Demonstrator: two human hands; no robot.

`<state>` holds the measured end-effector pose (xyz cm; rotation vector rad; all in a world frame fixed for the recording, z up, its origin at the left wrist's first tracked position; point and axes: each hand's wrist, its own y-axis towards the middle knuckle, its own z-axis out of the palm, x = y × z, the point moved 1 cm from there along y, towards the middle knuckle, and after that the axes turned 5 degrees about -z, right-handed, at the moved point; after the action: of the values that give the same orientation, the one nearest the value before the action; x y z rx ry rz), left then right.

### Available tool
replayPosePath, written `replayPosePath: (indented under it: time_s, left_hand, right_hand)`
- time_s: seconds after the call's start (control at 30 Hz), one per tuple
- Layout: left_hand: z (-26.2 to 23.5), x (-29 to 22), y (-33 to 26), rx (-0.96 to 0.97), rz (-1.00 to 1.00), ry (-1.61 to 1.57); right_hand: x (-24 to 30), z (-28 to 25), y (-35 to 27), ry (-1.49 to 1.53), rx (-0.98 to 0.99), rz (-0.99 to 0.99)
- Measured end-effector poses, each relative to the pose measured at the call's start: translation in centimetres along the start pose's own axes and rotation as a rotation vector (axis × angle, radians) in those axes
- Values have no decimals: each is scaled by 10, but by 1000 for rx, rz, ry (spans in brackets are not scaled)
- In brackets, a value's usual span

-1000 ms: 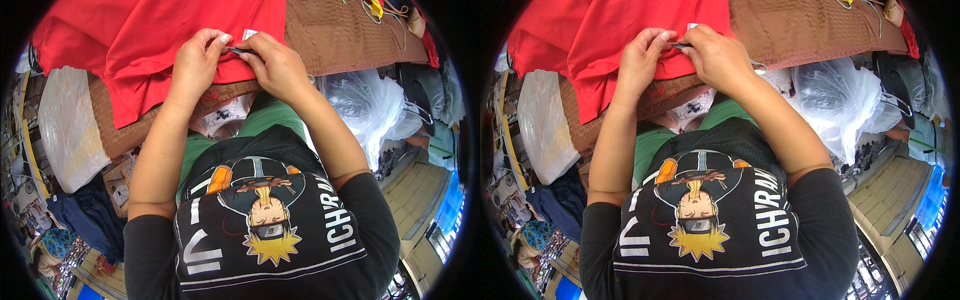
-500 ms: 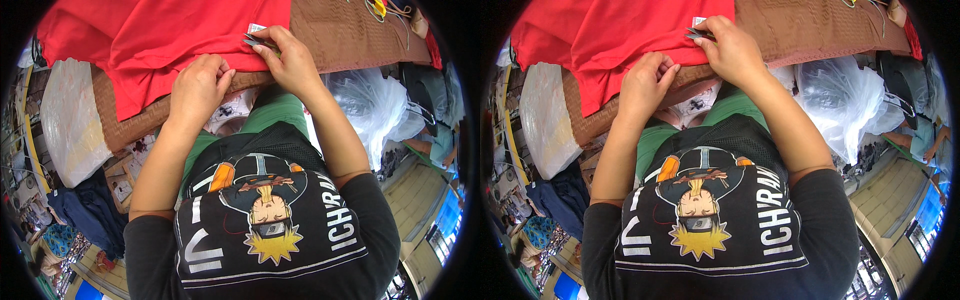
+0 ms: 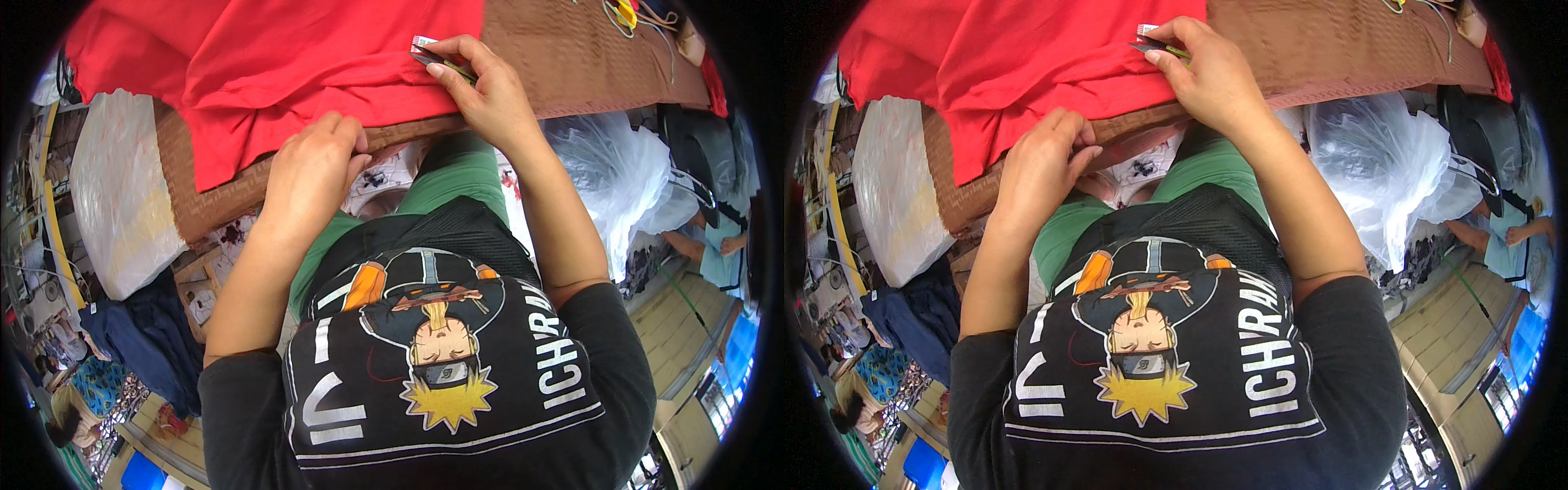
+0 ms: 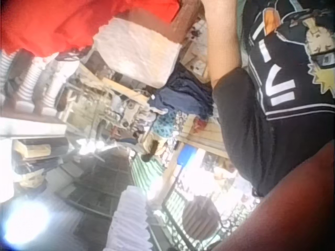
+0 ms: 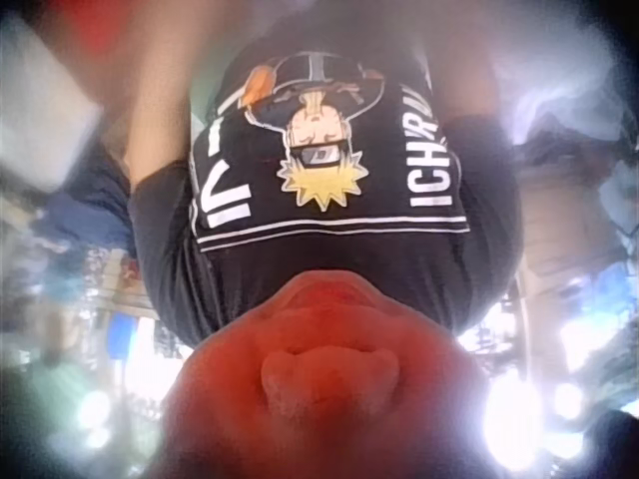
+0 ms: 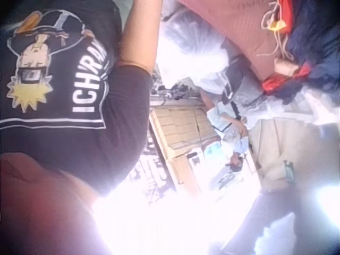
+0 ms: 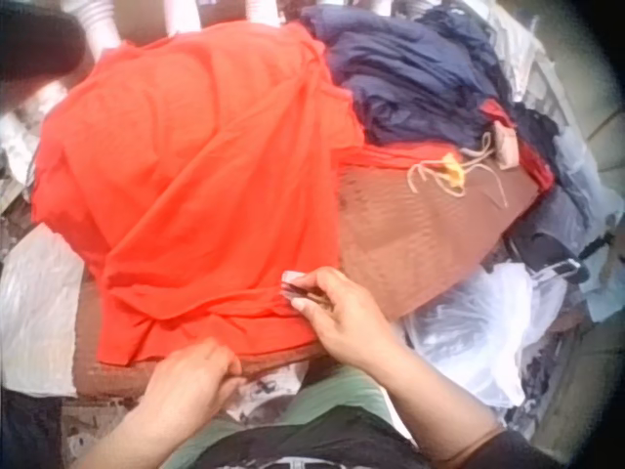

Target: The person trims loose threads from red shirts using snips and folds them into a stack on a table.

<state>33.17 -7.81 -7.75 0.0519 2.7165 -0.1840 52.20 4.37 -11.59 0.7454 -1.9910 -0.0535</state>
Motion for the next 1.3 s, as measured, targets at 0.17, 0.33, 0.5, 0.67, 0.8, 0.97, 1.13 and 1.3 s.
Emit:
replayPosePath:
  time_s: [0.17, 0.33, 0.5, 0.67, 0.8, 0.97, 1.13, 1.3]
  left_hand:
    - [-6, -14, 22, -91, 97, -300]
    - [23, -8, 71, -482, 329, 31]
    - [32, 0, 81, -392, 100, -403]
    - [27, 12, 84, -242, -180, -1015]
    - [24, 12, 83, -225, -245, -1024]
    - [25, 10, 85, -242, -285, -1116]
    - [25, 9, 85, -224, -292, -1202]
    - [10, 16, 71, -34, -146, -987]
  right_hand:
    - [-2, -8, 1, 187, -11, 164]
    - [-4, -5, 4, 257, -42, 181]
    - [-7, -5, 4, 285, -35, 176]
    - [-10, -6, 3, 273, -26, 194]
    - [-8, -6, 2, 266, 11, 118]
    - [-3, -5, -2, -12, 58, -116]
    - [6, 0, -1, -114, 73, -98]
    - [11, 3, 4, -250, 98, -159]
